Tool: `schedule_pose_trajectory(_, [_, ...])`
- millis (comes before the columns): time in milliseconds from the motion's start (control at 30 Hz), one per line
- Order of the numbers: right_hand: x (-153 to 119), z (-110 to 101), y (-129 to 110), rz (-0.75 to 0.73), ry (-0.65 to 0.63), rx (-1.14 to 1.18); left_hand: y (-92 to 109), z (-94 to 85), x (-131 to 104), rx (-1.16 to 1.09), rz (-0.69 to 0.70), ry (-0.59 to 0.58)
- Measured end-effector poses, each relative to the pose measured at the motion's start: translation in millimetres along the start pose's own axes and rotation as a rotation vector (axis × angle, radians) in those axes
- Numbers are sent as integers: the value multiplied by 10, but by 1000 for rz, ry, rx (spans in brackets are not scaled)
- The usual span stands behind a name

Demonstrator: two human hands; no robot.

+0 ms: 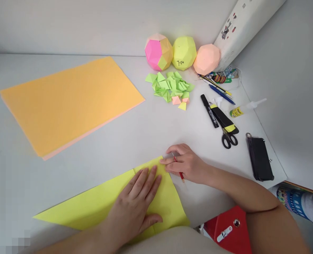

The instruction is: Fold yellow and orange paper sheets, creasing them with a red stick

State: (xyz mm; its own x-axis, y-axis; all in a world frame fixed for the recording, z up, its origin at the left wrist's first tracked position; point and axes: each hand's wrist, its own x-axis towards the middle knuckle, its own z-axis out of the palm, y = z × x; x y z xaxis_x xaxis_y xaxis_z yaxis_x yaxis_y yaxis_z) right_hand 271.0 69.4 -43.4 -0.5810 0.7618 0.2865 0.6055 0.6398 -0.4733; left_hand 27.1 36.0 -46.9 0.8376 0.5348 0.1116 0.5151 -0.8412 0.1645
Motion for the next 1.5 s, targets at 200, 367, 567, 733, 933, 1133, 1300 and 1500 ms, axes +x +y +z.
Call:
schedule_pose_trajectory(200, [-9, -17, -21, -57, 23, -70, 12, 35, 8, -5, -18, 10])
schedule_pose_trajectory(367, [-8, -27, -44, -72, -15, -119, -1, 42, 10, -29, -22, -4])
schedule_pose_trajectory(567, [8, -27, -69, -23, 6, -93, -10, 11, 23, -33, -26, -37])
schedule_pose_trajectory(733, [24, -45, -70, -17, -3, -80, -6, -37, 46, -16, -37, -48])
schedule_pose_trajectory(933, [25, -38, -62, 6, 17, -50, -7, -33, 39, -31, -47, -29])
schedule_pose_trajectory(1133, [6, -6, -46, -30, 53, -51, 3, 12, 25, -41, -54, -29])
schedule_pose_trajectory(1300, [5, -2, -57, -37, 45, -96, 6, 25, 17, -40, -57, -25])
schedule_pose_trajectory(1500, [-17, 17, -63, -126, 39, -185, 2, 28, 15, -28, -49, -37])
